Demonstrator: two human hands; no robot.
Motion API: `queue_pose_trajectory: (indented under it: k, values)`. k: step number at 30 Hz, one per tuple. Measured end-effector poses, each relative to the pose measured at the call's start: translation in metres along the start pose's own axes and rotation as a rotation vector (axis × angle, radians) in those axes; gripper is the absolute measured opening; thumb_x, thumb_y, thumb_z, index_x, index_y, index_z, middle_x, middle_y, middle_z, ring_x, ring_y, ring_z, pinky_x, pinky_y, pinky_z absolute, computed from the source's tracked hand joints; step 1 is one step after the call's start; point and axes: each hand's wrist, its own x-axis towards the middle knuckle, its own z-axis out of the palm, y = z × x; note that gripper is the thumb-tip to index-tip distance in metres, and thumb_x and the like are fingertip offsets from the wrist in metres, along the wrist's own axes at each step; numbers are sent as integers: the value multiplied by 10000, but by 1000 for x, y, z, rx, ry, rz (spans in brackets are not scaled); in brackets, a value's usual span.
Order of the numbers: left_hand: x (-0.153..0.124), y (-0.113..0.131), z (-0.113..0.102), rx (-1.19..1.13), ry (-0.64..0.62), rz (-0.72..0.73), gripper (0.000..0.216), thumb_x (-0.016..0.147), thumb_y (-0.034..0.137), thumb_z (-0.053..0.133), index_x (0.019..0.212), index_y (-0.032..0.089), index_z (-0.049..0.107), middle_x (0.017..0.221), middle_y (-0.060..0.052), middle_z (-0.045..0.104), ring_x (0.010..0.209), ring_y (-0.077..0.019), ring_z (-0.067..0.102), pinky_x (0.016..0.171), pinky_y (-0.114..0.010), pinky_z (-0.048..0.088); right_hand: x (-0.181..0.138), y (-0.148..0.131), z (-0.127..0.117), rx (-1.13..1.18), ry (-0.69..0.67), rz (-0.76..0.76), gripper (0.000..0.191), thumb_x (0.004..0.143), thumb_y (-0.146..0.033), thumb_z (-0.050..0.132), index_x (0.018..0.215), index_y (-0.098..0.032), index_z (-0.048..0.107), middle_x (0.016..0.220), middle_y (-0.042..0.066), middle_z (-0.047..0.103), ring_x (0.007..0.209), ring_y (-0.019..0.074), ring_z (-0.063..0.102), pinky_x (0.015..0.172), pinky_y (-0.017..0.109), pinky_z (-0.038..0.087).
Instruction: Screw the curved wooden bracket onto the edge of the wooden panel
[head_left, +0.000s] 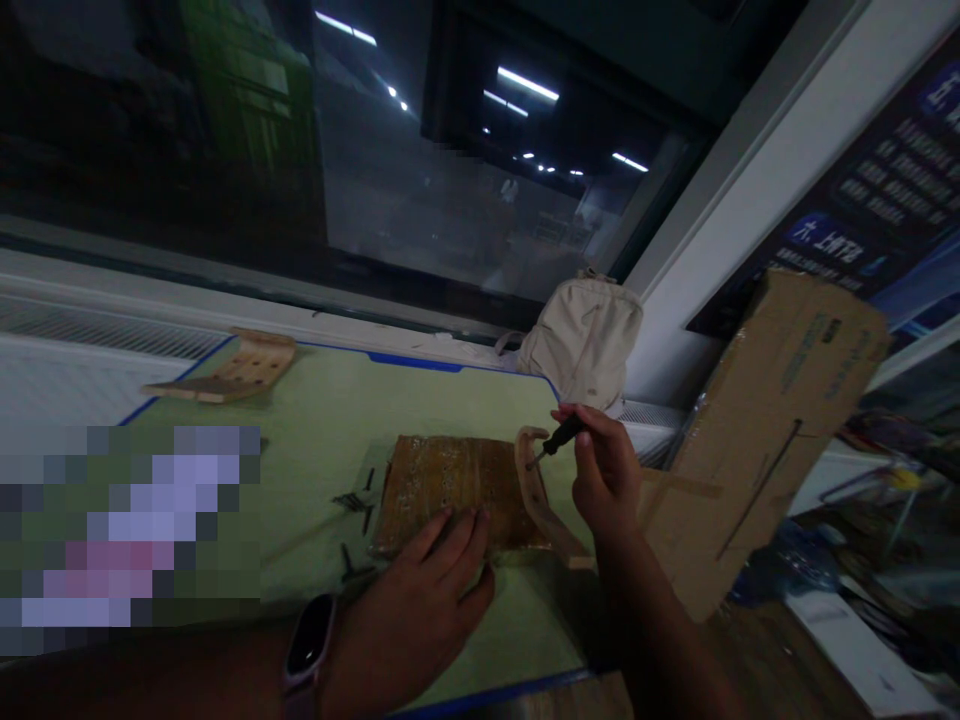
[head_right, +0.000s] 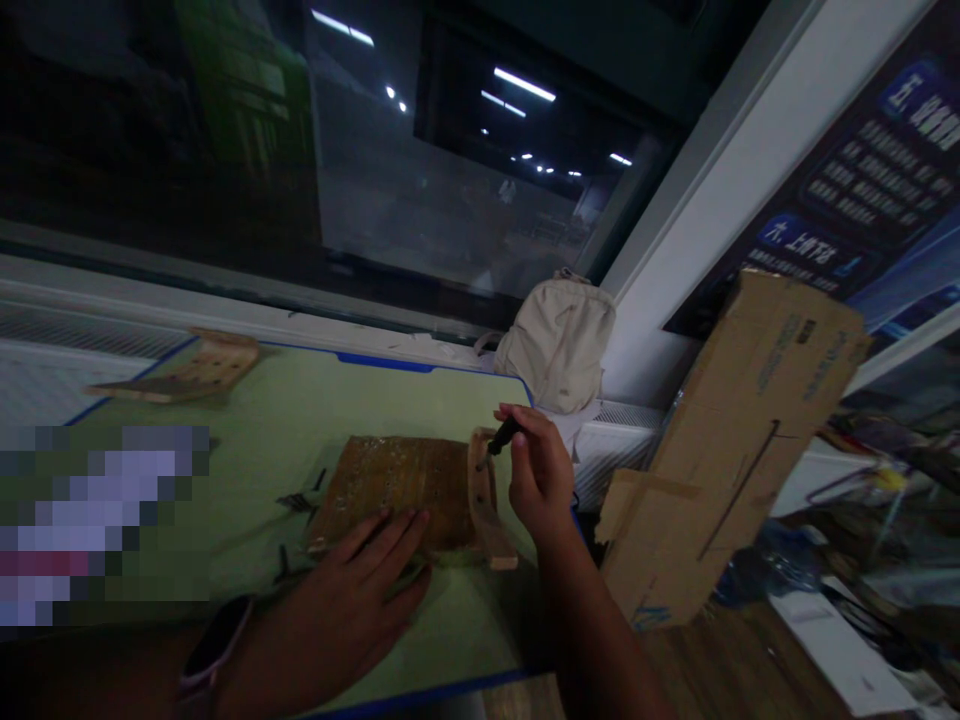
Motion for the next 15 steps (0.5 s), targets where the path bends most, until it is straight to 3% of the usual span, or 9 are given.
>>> queue_pose_trajectory:
  k: [3, 9, 11, 15]
  values:
    - [-1, 1, 2, 0, -3, -4, 332, 888, 440, 765, 1107, 225, 639, 1422, -184, 623, 1283, -332, 574, 1167, -489, 174, 1, -1, 4, 34, 21, 47, 201, 1013, -247, 591, 1199, -284, 657, 1072, 53, 750, 861, 178, 784, 779, 376, 659]
    - [0, 1, 0, -2, 1, 2, 331, 887, 438, 766, 1105, 216, 652, 1408, -202, 630, 1272, -345, 582, 1161, -499, 176, 1, 5, -2, -216, 191, 48, 245, 893, -235, 738, 1108, -259, 623, 903, -5, 635, 707, 126, 656, 593, 245, 549]
    - [1, -1, -2, -4, 4, 7, 316, 894, 432, 757, 1096, 213, 654, 1399, -206, 636, 1269, -345, 584, 1162, -498, 172, 0, 4, -5, -268, 156, -13, 234, 891, -229, 734, 1101, -257, 635, 929, 10, 626, 782, 147, 651, 639, 271, 556]
    - [2, -1, -3, 17, -15, 16, 298, 924, 427, 722, 1114, 209, 645, 1386, -203, 645, 1265, -336, 592, 1165, -495, 176, -3, -3, -4, -221, 15, -81, 242, 975, -219, 604, 1205, -273, 653, 1122, 82, 683, 1072, 234, 694, 875, 436, 606]
